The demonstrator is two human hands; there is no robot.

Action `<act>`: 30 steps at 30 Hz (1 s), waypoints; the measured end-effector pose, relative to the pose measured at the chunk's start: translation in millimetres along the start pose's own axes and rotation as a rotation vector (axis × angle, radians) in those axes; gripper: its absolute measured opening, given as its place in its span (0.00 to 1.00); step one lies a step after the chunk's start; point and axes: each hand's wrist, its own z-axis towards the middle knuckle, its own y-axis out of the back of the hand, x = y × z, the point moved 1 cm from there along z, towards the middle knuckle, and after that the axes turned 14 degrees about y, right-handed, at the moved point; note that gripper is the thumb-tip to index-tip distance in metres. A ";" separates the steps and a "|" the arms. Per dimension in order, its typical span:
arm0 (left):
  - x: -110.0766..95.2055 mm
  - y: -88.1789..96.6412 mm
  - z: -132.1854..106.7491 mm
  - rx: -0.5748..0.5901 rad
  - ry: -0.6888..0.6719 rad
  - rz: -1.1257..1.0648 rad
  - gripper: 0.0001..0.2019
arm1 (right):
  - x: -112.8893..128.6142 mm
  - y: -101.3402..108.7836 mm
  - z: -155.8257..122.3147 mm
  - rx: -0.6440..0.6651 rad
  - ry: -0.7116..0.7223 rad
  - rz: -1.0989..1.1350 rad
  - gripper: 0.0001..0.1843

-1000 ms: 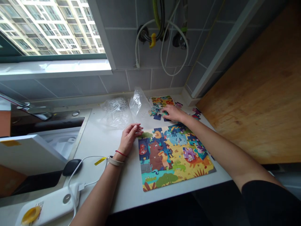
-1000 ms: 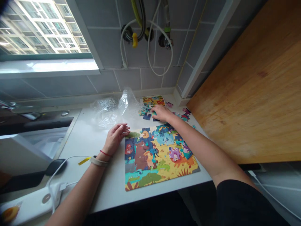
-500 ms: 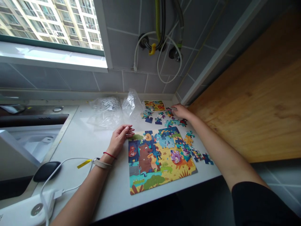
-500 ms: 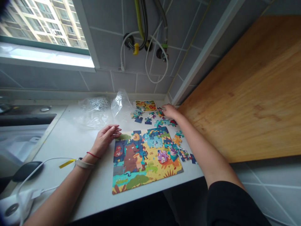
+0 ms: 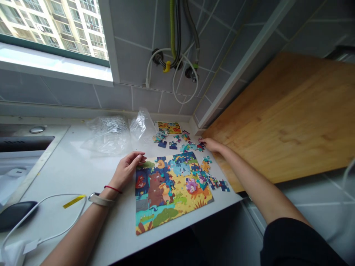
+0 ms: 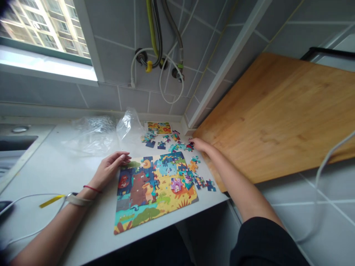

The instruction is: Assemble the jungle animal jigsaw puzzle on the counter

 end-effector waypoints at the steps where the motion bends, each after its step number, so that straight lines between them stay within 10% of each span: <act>1: -0.4 0.3 -0.1 -0.001 -0.001 0.006 0.35 | -0.6 2.3 -3.3 -0.001 0.004 0.000 0.26; 8: -3.5 -0.1 -4.8 0.003 -0.008 0.064 0.35 | 1.4 15.0 -32.2 0.100 0.016 -0.023 0.22; 14: -5.9 -1.6 -7.7 -0.005 -0.008 0.112 0.35 | 15.0 -18.5 -74.2 0.213 0.064 -0.035 0.56; 24: -7.4 -2.6 -9.8 -0.027 -0.002 0.186 0.33 | 28.6 -15.7 -125.9 0.115 0.036 -0.117 0.22; 30: -8.6 -3.1 -11.0 -0.018 0.028 0.202 0.34 | 57.3 -34.3 -171.6 0.217 0.085 -0.057 0.33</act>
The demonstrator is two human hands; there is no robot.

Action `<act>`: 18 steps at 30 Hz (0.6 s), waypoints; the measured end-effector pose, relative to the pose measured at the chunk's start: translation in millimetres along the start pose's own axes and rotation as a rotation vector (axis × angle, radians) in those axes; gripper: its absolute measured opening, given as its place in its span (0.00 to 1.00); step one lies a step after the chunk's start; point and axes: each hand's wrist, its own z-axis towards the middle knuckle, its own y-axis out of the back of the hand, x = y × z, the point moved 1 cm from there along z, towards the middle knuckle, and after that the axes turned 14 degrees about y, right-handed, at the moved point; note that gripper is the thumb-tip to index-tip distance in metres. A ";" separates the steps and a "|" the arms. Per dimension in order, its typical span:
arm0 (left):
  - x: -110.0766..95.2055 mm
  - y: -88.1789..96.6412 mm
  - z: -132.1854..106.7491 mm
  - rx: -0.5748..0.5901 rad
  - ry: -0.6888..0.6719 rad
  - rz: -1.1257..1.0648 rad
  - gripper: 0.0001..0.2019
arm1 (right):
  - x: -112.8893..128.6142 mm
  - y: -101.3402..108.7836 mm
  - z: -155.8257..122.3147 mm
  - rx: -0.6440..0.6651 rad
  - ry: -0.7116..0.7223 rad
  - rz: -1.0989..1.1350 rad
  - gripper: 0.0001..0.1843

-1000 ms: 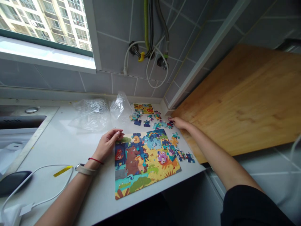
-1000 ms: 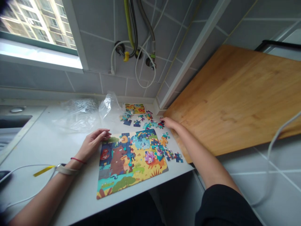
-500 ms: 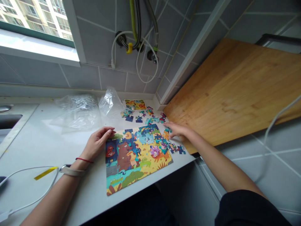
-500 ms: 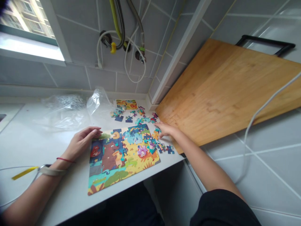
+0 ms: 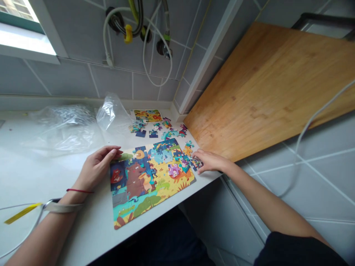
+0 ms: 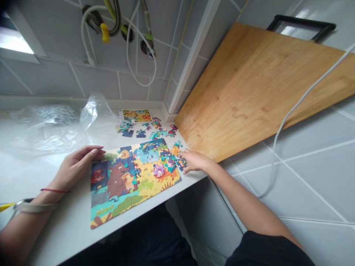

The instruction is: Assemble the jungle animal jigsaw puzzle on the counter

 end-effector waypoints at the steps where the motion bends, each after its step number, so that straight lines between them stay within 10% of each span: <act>1: -0.1 -0.1 -0.2 0.001 0.003 0.002 0.34 | 4.7 -3.7 -2.5 -0.025 0.006 -0.002 0.33; 10: -3.9 -1.7 -3.4 -0.009 0.005 0.036 0.34 | -7.7 -6.0 -0.1 -0.310 -0.020 0.069 0.13; 18: -4.3 -1.8 -3.3 -0.008 -0.021 0.036 0.33 | 12.2 -11.9 8.0 -0.389 0.077 0.009 0.17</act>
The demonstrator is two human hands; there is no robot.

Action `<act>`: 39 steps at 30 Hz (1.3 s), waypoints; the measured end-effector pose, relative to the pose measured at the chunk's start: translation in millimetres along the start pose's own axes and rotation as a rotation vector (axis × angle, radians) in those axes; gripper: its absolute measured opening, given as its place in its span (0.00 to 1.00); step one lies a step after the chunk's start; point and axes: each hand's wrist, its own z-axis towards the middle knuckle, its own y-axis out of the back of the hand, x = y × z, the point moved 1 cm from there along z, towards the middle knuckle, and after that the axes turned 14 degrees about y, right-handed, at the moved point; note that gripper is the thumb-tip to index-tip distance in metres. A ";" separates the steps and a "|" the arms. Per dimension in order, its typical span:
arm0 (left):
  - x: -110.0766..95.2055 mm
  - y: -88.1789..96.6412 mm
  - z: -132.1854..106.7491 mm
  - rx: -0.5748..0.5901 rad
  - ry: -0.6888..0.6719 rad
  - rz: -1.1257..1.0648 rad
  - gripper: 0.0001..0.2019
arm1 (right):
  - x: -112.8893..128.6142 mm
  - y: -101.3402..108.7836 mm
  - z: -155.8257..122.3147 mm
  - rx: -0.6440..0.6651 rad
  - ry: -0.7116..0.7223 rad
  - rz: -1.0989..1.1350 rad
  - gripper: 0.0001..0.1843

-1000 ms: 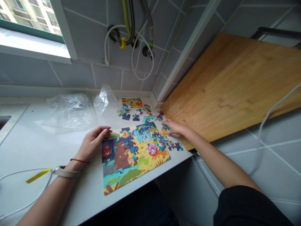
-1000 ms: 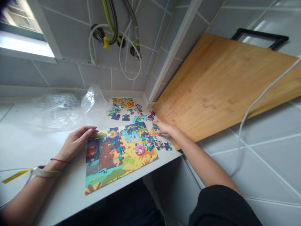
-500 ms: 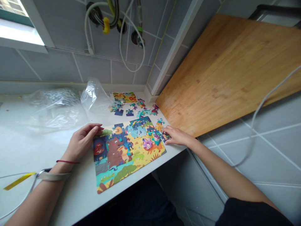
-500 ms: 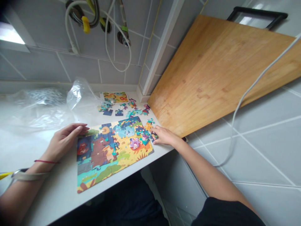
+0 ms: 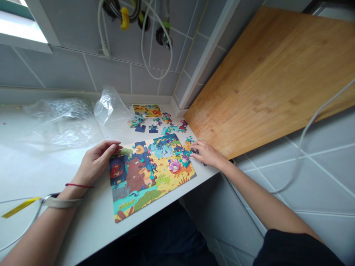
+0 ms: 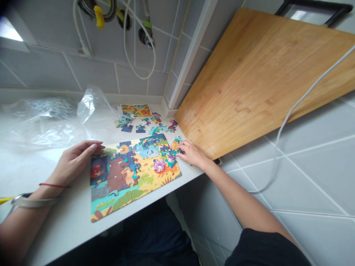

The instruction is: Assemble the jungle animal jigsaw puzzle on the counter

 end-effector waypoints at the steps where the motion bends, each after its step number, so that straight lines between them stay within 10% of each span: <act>1: 0.1 -0.2 0.2 0.001 -0.001 0.001 0.33 | 7.8 -3.1 0.8 0.021 0.006 0.036 0.18; 7: 0.8 -1.1 0.5 0.007 -0.009 0.007 0.32 | 38.4 -18.5 2.9 0.102 -0.123 0.091 0.29; 19: 1.0 -1.8 0.3 0.015 -0.005 0.003 0.34 | 11.1 -4.3 -15.3 0.205 -0.253 0.025 0.24; 27: 2.7 -1.4 1.4 0.007 -0.015 0.009 0.31 | 18.1 -16.7 11.0 0.108 -0.100 0.053 0.26; 39: 5.6 -1.4 3.0 -0.007 -0.031 0.046 0.31 | -10.5 -13.2 1.5 -0.007 -0.358 0.430 0.12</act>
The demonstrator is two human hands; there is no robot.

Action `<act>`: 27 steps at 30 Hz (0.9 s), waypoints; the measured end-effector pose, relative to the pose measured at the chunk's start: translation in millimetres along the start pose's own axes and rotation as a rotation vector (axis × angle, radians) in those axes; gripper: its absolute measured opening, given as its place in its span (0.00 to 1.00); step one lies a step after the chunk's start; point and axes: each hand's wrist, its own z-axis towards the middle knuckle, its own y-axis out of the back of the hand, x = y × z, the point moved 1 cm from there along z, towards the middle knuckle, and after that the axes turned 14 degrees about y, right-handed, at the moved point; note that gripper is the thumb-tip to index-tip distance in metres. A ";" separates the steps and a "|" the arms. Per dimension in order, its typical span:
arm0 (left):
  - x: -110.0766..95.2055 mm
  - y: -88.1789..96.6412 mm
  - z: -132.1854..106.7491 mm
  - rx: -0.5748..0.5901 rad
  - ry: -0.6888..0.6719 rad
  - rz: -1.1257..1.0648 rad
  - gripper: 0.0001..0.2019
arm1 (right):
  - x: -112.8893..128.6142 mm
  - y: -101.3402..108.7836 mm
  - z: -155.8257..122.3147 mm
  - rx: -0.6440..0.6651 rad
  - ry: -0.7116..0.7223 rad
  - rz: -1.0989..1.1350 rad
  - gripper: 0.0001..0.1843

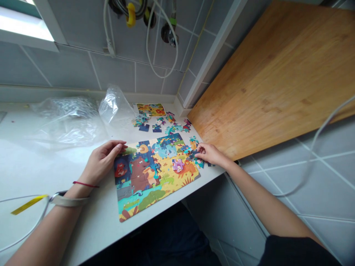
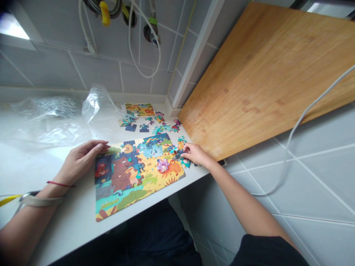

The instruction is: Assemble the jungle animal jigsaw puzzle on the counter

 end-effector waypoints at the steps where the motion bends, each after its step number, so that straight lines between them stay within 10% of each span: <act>1: 0.2 0.1 0.2 0.002 -0.003 0.005 0.30 | -4.1 0.3 -1.1 -0.031 -0.021 0.048 0.11; 9: 0.4 -0.1 0.2 0.012 -0.009 0.006 0.30 | -6.8 4.6 1.5 -0.308 0.174 -0.249 0.14; 18: 2.3 0.1 1.2 -0.004 -0.021 0.009 0.30 | 69.8 -52.5 -17.8 0.027 0.432 -0.259 0.26; 27: 3.5 -0.2 1.2 -0.007 -0.039 0.015 0.29 | 64.6 -54.2 -19.2 0.081 0.399 -0.243 0.29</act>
